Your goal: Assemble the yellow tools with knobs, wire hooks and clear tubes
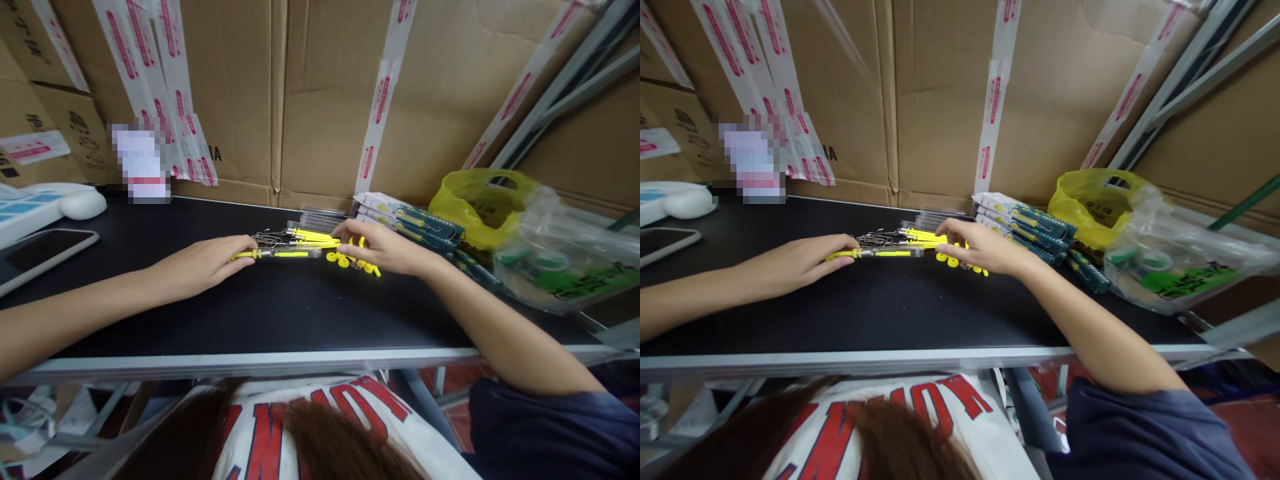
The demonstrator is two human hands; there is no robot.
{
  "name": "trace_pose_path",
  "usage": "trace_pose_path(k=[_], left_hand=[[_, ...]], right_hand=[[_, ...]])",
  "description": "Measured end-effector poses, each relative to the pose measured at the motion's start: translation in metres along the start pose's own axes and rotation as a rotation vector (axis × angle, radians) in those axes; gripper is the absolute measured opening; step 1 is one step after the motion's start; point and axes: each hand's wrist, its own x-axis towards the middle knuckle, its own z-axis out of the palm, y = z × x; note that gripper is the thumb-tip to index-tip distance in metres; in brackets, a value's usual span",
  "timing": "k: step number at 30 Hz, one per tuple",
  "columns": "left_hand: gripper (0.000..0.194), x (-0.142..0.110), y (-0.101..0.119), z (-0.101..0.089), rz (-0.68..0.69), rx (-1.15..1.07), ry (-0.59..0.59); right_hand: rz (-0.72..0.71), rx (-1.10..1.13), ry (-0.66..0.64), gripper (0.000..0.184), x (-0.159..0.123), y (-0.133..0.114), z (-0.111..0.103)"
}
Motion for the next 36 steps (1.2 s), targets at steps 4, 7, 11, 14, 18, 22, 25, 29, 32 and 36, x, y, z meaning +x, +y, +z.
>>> trace_pose_path(k=[4, 7, 11, 14, 18, 22, 25, 29, 32, 36], left_hand=[[0.036, 0.024, 0.022, 0.005, 0.08, -0.006, 0.002], [0.039, 0.036, 0.028, 0.014, 0.123, 0.052, 0.012], [0.043, 0.034, 0.027, 0.02, 0.08, 0.086, 0.016], [0.044, 0.03, 0.028, 0.017, 0.027, 0.098, -0.007], [0.044, 0.031, 0.032, 0.013, -0.035, 0.134, -0.015], [0.045, 0.033, 0.031, 0.014, -0.044, 0.112, -0.016], [0.043, 0.033, 0.03, 0.013, -0.039, 0.041, 0.0], [0.044, 0.031, 0.029, 0.011, -0.075, -0.047, 0.014], [0.044, 0.03, 0.028, 0.01, -0.08, -0.087, 0.014], [0.043, 0.031, 0.027, 0.011, -0.075, -0.109, 0.001]], right_hand=[[-0.075, 0.135, 0.032, 0.043, -0.001, -0.018, 0.02], [-0.057, 0.143, 0.087, 0.032, 0.0, -0.015, 0.031], [-0.073, 0.227, 0.062, 0.025, 0.002, -0.006, 0.038], [-0.107, 0.252, 0.062, 0.024, 0.003, -0.005, 0.039], [-0.114, 0.279, 0.081, 0.024, 0.003, -0.005, 0.039], [-0.112, 0.304, 0.068, 0.025, 0.003, -0.004, 0.039], [-0.11, 0.315, 0.07, 0.027, 0.004, -0.004, 0.038], [-0.098, 0.303, 0.09, 0.028, 0.004, -0.005, 0.034], [-0.095, 0.304, 0.096, 0.029, 0.004, -0.006, 0.033], [-0.086, 0.354, 0.111, 0.028, 0.004, -0.005, 0.03]])
